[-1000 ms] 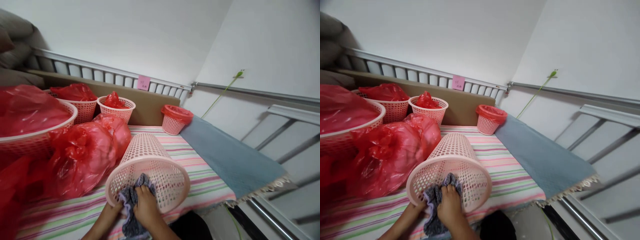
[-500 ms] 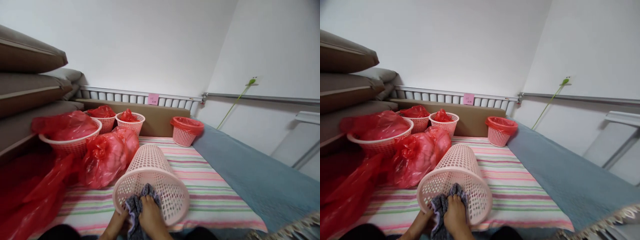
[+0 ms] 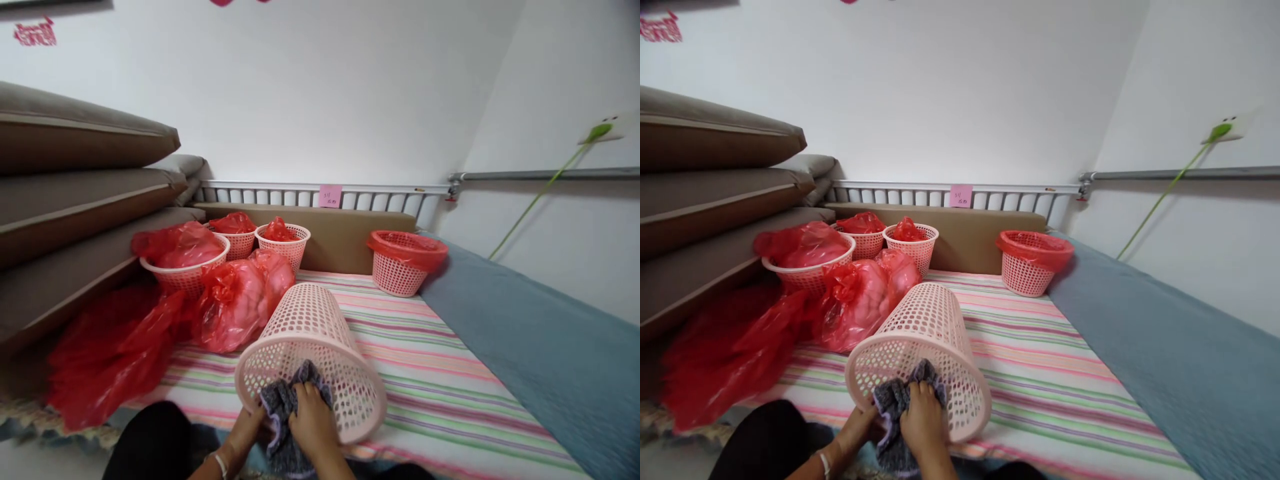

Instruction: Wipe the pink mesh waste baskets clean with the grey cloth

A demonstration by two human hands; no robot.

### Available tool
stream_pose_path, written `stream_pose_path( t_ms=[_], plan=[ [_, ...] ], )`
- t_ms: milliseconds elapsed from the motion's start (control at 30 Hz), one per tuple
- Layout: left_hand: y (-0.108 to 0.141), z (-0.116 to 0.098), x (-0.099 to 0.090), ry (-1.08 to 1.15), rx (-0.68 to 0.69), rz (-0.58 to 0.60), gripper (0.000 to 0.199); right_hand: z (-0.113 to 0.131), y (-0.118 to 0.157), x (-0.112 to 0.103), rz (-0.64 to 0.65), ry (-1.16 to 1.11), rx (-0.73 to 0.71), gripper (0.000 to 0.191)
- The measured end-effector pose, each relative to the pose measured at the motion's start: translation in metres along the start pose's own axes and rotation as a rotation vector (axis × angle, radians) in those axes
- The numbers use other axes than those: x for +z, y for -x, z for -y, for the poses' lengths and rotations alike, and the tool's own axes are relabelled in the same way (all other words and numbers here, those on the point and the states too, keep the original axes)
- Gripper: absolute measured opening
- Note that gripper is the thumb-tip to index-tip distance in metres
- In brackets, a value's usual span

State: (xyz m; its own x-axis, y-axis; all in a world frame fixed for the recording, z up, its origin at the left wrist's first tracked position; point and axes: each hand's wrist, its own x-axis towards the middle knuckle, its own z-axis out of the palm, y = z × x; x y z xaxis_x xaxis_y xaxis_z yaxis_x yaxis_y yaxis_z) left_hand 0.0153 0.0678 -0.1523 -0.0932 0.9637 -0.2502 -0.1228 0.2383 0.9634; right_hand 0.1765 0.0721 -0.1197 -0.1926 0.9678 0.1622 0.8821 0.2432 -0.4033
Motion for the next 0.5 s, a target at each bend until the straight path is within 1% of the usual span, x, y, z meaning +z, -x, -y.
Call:
stream_pose_path(
  t_ms=[133, 233, 333, 400, 500],
  plan=[
    [0.003, -0.005, 0.002, -0.045, 0.061, 0.033, 0.062, 0.001, -0.001, -0.001, 0.004, 0.016, 0.005, 0.044],
    [0.008, -0.015, 0.001, -0.062, 0.081, 0.086, 0.061, 0.001, -0.001, -0.002, 0.020, 0.035, 0.010, 0.047],
    [0.010, -0.033, -0.007, -0.078, 0.122, 0.158, 0.053, -0.002, 0.002, 0.000, 0.030, 0.042, 0.026, 0.051],
    [0.008, -0.044, -0.014, -0.086, 0.159, 0.193, 0.051, -0.004, 0.005, 0.003, 0.026, 0.040, 0.024, 0.051],
    [0.001, -0.051, -0.023, -0.085, 0.190, 0.208, 0.052, -0.008, 0.001, 0.005, 0.038, 0.008, 0.017, 0.051]
  ],
)
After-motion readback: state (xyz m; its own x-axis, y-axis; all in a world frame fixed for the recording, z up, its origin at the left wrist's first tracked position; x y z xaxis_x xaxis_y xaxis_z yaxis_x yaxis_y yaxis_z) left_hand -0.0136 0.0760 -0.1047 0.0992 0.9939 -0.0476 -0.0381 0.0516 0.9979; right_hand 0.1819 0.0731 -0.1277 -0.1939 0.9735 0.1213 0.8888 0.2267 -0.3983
